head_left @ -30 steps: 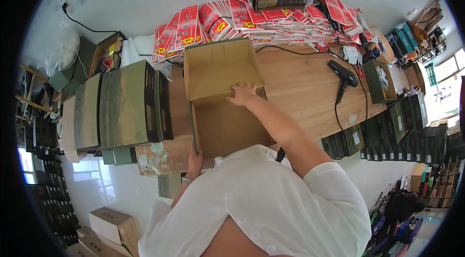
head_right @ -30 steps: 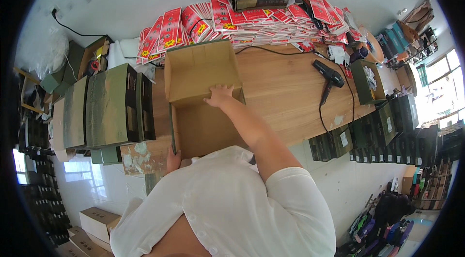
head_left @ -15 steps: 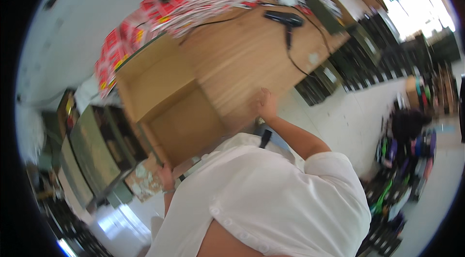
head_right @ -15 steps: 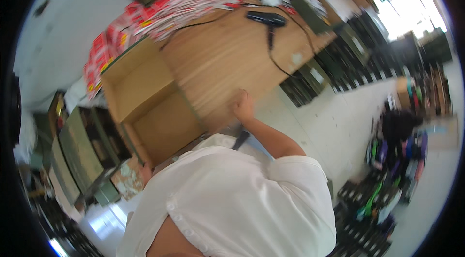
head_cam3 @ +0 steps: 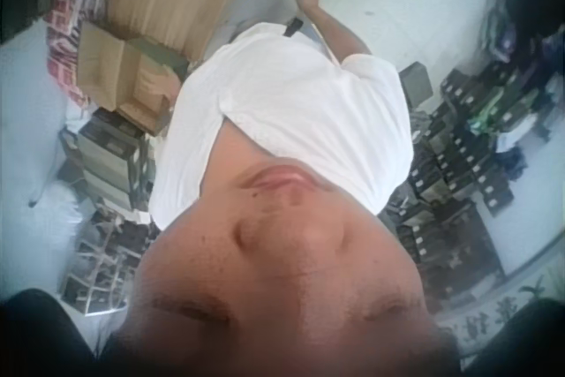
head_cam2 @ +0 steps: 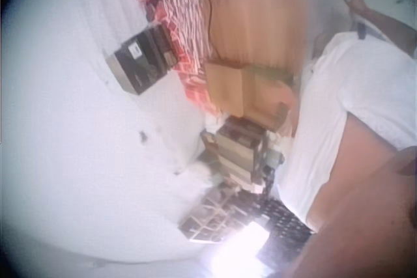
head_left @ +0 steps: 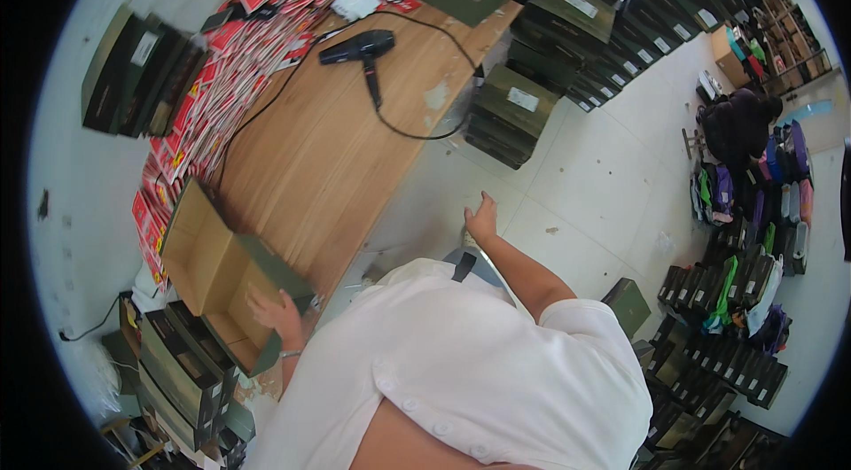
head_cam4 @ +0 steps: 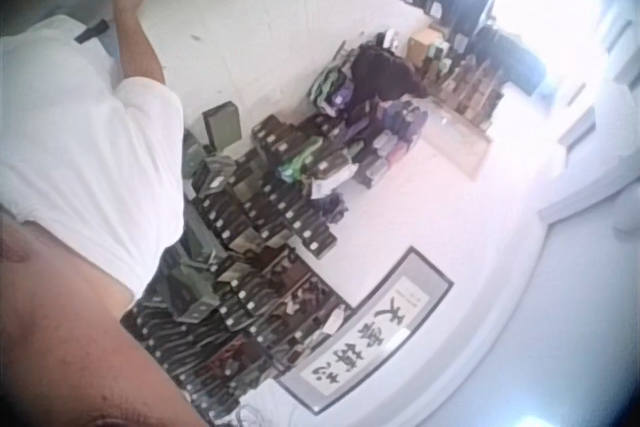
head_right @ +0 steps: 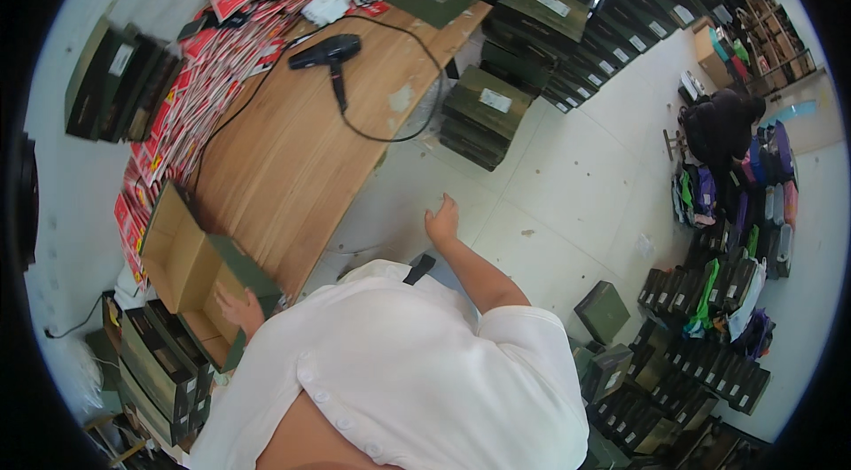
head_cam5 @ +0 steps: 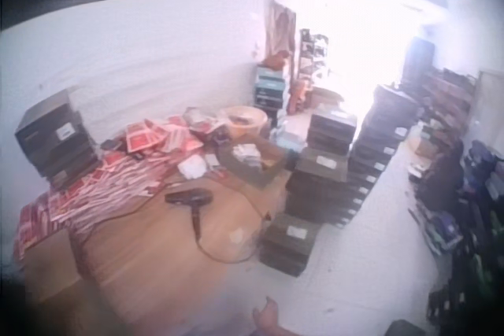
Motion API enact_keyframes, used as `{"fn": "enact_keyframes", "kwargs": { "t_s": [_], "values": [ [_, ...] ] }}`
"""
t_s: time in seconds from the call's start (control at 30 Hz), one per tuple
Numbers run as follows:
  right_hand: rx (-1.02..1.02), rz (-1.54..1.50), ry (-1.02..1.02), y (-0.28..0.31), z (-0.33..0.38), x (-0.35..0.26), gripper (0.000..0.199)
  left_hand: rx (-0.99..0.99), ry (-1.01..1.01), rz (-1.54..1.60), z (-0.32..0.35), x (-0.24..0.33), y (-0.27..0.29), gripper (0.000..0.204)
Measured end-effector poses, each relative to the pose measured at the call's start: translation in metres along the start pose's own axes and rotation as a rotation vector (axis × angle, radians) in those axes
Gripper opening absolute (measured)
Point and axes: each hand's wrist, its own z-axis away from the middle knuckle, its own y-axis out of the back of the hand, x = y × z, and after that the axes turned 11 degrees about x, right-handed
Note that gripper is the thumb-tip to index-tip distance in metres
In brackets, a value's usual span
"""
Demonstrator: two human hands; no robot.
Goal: The person packs shoes into green boxes, places them in cardboard shipping boxes with tissue paper, seals the boxes, and uses a hair dryer to heat the labels. The person then stacks the finished boxes.
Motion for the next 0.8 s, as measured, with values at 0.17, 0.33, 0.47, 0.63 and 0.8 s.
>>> {"fn": "enact_keyframes", "kwargs": {
  "t_s": [0.17, 0.33, 0.47, 0.63, 0.8],
  "values": [
    [-0.059, 0.083, -0.279, 0.089, -0.075, 0.099, 0.065, -0.289, -0.215, 0.326, 0.025, 0.185, -0.021, 0.081],
    [0.020, 0.110, -0.500, 0.148, -0.107, 0.203, 0.055, -0.549, -0.397, 0.498, 0.042, 0.280, -0.037, 0.082],
    [-0.055, -0.050, -0.758, 0.140, -0.127, 0.249, 0.055, -0.706, -0.443, 0.473, 0.019, 0.301, -0.078, 0.079],
    [-0.315, -0.367, -1.054, 0.147, -0.196, 0.202, 0.071, -0.946, -0.364, 0.575, -0.024, 0.382, -0.117, 0.068],
    [-0.318, -0.521, -1.020, 0.173, -0.298, 0.185, 0.082, -1.100, -0.400, 0.709, -0.048, 0.498, -0.160, 0.059]
  ]
}}
